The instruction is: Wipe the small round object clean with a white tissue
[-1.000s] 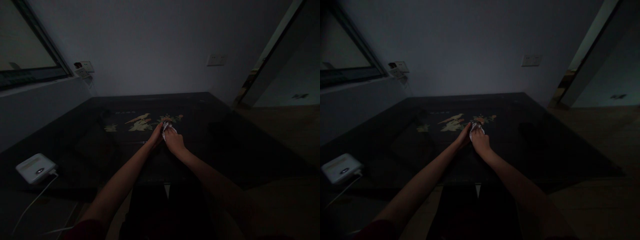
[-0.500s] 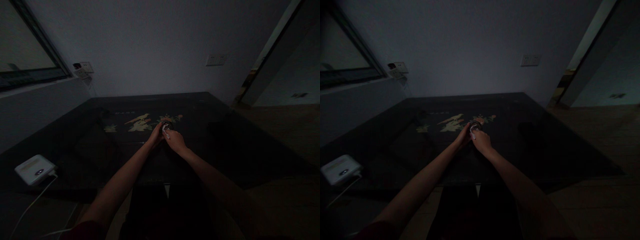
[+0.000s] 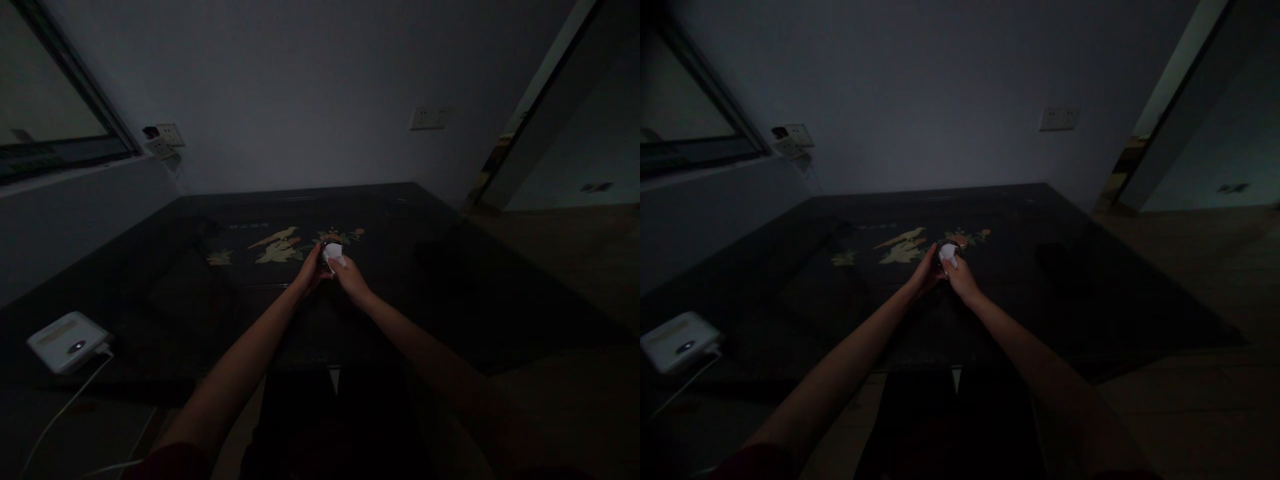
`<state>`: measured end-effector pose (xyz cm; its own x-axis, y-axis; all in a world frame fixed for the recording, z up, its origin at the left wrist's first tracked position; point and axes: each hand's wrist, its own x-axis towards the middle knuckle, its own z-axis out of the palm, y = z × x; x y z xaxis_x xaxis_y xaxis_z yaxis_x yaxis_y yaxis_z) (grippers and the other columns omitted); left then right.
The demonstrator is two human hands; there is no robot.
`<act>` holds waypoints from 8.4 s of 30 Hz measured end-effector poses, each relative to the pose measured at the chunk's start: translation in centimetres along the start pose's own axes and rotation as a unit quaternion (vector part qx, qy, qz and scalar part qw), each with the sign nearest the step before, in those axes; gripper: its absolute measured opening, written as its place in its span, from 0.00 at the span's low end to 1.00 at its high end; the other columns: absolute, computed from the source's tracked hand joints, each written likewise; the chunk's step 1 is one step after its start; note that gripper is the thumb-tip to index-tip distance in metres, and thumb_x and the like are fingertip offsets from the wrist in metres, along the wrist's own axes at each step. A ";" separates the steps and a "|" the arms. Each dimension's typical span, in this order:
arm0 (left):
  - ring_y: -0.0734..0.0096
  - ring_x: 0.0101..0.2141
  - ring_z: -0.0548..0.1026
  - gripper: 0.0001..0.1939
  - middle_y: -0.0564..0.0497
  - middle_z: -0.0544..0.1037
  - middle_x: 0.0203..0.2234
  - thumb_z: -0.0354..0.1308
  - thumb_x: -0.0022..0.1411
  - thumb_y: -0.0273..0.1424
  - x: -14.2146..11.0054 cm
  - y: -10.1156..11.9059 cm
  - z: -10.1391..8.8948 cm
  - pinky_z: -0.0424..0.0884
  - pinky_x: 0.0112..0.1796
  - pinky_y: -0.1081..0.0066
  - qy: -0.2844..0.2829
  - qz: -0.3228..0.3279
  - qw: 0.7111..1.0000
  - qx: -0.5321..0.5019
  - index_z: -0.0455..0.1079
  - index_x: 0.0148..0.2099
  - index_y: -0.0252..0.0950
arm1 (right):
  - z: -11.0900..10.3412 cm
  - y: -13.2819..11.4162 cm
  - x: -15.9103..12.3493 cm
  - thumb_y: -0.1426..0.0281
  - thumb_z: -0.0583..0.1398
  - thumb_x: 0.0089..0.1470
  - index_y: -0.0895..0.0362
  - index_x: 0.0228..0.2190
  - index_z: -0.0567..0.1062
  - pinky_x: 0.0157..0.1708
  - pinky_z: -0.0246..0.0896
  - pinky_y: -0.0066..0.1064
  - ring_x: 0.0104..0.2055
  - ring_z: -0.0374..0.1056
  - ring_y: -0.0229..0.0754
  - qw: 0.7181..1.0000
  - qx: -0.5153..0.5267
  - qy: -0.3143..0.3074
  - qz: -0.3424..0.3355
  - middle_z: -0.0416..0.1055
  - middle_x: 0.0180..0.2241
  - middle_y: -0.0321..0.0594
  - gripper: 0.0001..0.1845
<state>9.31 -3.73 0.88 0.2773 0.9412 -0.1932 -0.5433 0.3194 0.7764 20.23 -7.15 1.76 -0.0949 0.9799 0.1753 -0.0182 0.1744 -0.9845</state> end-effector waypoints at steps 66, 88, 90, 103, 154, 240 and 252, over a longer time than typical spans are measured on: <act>0.61 0.42 0.77 0.21 0.44 0.80 0.36 0.48 0.65 0.40 -1.1 0.6 0.9 0.70 0.47 0.65 -0.011 0.040 0.999 -0.016 0.73 0.48 0.31 | -1.3 -1.7 -1.0 0.69 0.53 0.61 0.59 0.46 0.67 0.50 0.60 0.37 0.52 0.65 0.45 0.886 -0.417 -0.100 -0.175 0.69 0.49 0.50 0.12; 0.65 0.37 0.77 0.18 0.46 0.80 0.34 0.49 0.65 0.41 -0.6 0.4 0.3 0.72 0.41 0.69 -0.010 0.038 0.999 -0.015 0.73 0.42 0.33 | -1.2 -1.1 -0.6 0.76 0.53 0.56 0.58 0.48 0.64 0.50 0.59 0.37 0.52 0.64 0.45 0.905 -0.379 -0.092 -0.169 0.67 0.49 0.50 0.16; 0.65 0.37 0.77 0.19 0.46 0.80 0.33 0.48 0.65 0.41 -0.6 0.4 0.1 0.72 0.41 0.68 -0.006 0.031 0.999 -0.014 0.73 0.43 0.33 | -1.3 -1.1 -0.6 0.74 0.51 0.59 0.58 0.48 0.65 0.48 0.60 0.36 0.50 0.65 0.45 0.901 -0.389 -0.096 -0.168 0.69 0.48 0.50 0.15; 0.66 0.38 0.77 0.18 0.46 0.80 0.37 0.49 0.65 0.39 -0.6 0.2 0.2 0.71 0.42 0.69 -0.001 0.052 0.999 -0.003 0.74 0.45 0.33 | -1.1 -3.2 -1.4 0.66 0.51 0.64 0.58 0.42 0.71 0.41 0.59 0.31 0.44 0.71 0.45 0.819 -0.550 -0.085 -0.140 0.75 0.42 0.48 0.13; 0.63 0.46 0.76 0.14 0.47 0.80 0.37 0.55 0.60 0.37 0.3 -0.3 0.3 0.66 0.51 0.68 0.013 0.077 0.997 -0.021 0.74 0.41 0.32 | 0.4 -2.8 -2.2 0.67 0.52 0.62 0.63 0.49 0.70 0.46 0.65 0.40 0.53 0.65 0.52 0.755 -0.638 -0.046 -0.148 0.71 0.50 0.56 0.18; 0.59 0.48 0.75 0.17 0.44 0.81 0.38 0.50 0.63 0.38 -1.0 0.6 1.1 0.67 0.52 0.64 0.006 0.054 0.998 -0.040 0.74 0.42 0.32 | -1.0 -1.1 -0.8 0.71 0.52 0.60 0.61 0.52 0.64 0.62 0.45 0.54 0.60 0.61 0.50 0.814 -0.528 -0.094 -0.222 0.67 0.55 0.54 0.19; 0.61 0.46 0.76 0.19 0.44 0.81 0.34 0.45 0.66 0.36 -1.3 0.7 1.3 0.67 0.52 0.66 0.002 0.041 0.997 -0.064 0.74 0.40 0.30 | -1.3 -0.7 -0.5 0.71 0.54 0.60 0.59 0.51 0.66 0.61 0.45 0.55 0.58 0.62 0.51 0.820 -0.511 -0.096 -0.241 0.68 0.53 0.54 0.17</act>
<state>9.56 -4.90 2.48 0.2240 0.9653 -0.1342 -0.6611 0.2517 0.7068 21.62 -7.61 2.38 -0.4777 0.7579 0.4443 0.7348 0.6219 -0.2707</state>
